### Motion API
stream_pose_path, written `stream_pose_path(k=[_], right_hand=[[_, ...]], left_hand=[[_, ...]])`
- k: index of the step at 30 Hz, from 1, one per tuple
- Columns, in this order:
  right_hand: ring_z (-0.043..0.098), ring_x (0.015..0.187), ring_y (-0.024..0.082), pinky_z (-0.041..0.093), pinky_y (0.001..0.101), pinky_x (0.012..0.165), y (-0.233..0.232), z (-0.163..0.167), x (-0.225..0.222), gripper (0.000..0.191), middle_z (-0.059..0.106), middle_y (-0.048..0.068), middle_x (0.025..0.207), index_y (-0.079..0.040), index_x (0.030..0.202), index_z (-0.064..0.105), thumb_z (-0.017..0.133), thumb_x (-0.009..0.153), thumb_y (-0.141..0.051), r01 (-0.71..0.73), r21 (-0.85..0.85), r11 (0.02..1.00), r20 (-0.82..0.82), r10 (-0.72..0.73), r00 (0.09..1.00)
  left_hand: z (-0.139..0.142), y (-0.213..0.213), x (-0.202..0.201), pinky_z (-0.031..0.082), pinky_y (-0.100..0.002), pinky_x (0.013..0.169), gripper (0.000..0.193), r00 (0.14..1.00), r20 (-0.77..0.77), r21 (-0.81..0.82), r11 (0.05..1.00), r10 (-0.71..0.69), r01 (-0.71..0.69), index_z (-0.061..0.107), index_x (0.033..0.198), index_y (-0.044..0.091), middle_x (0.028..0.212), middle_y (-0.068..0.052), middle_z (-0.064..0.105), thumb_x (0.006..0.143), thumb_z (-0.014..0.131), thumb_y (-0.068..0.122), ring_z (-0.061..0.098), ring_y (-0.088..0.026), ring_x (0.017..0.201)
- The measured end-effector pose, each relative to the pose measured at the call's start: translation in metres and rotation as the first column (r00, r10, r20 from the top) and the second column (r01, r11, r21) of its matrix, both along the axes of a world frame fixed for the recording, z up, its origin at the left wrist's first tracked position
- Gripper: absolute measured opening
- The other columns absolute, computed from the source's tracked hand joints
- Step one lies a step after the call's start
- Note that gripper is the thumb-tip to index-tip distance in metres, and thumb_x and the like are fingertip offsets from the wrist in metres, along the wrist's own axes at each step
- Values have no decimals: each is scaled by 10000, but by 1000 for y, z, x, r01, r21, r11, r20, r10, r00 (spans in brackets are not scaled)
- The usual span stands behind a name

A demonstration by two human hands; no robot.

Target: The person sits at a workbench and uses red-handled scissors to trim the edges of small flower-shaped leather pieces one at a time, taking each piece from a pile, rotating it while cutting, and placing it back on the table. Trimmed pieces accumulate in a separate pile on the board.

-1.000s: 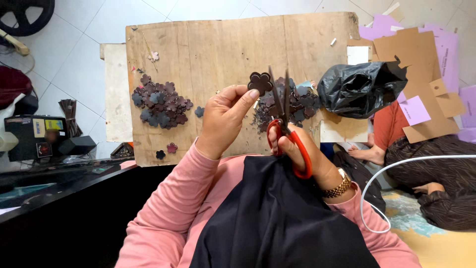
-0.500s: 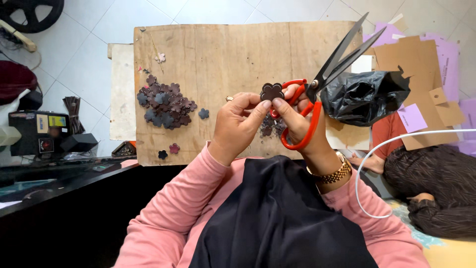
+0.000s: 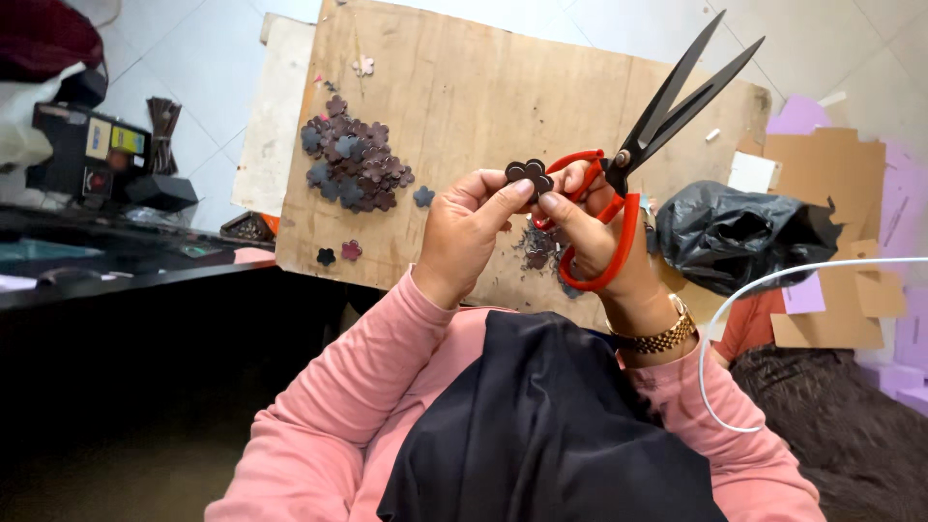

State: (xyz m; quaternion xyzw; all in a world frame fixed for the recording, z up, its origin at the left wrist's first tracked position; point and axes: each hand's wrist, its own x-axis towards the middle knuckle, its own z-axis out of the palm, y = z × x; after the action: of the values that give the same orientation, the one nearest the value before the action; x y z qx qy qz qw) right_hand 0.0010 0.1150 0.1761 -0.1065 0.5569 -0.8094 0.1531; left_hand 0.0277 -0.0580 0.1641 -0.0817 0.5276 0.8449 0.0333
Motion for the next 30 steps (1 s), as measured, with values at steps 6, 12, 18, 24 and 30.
stream_pose_path(k=[6, 12, 18, 24, 30], right_hand=[[612, 940, 148, 487, 307, 859, -20, -1, -22, 175, 626, 62, 1027, -86, 1073, 471, 617, 1022, -4, -238, 17, 971, 36, 237, 971], [619, 918, 136, 500, 284, 800, -76, -26, -30, 117, 599, 47, 987, -65, 1038, 486, 598, 1025, -35, -259, 300, 918, 33, 262, 965], [569, 868, 132, 497, 293, 807, -145, -50, -29, 105, 584, 54, 984, -58, 1063, 478, 577, 1040, -31, -357, 182, 916, 63, 352, 934], [597, 987, 142, 516, 296, 902, -201, -61, -41, 150, 601, 62, 1091, -29, 1131, 486, 586, 1021, -11, -373, 262, 890, -101, 410, 906], [575, 962, 123, 489, 278, 852, -271, -82, -45, 238, 595, 52, 1076, -3, 1191, 530, 698, 1029, -50, -412, 367, 834, -20, 450, 893]], left_hand=[[-9, -17, 7, 533, -256, 806, 153, 991, -48, 79, 989, 125, -121, 712, 1074, 5, 949, -40, 743, 999, 698, 137, 671, -91, 852], [-37, -54, 8, 571, -275, 872, 138, 939, -78, 64, 941, 336, -331, 673, 1094, -20, 1010, -63, 733, 1040, 663, 107, 674, -111, 911], [-59, -111, 7, 554, -271, 886, 166, 887, -49, 106, 885, 460, -453, 666, 1150, -7, 1053, -47, 720, 1041, 668, 118, 672, -109, 962], [-80, -143, 21, 549, -270, 944, 182, 779, -9, 79, 777, 627, -625, 659, 1199, -1, 1104, -25, 706, 1046, 651, 97, 660, -94, 1008], [-104, -183, 33, 543, -241, 928, 157, 687, -28, 43, 687, 726, -725, 630, 1193, 20, 1111, -12, 701, 1050, 662, 79, 651, -72, 996]])
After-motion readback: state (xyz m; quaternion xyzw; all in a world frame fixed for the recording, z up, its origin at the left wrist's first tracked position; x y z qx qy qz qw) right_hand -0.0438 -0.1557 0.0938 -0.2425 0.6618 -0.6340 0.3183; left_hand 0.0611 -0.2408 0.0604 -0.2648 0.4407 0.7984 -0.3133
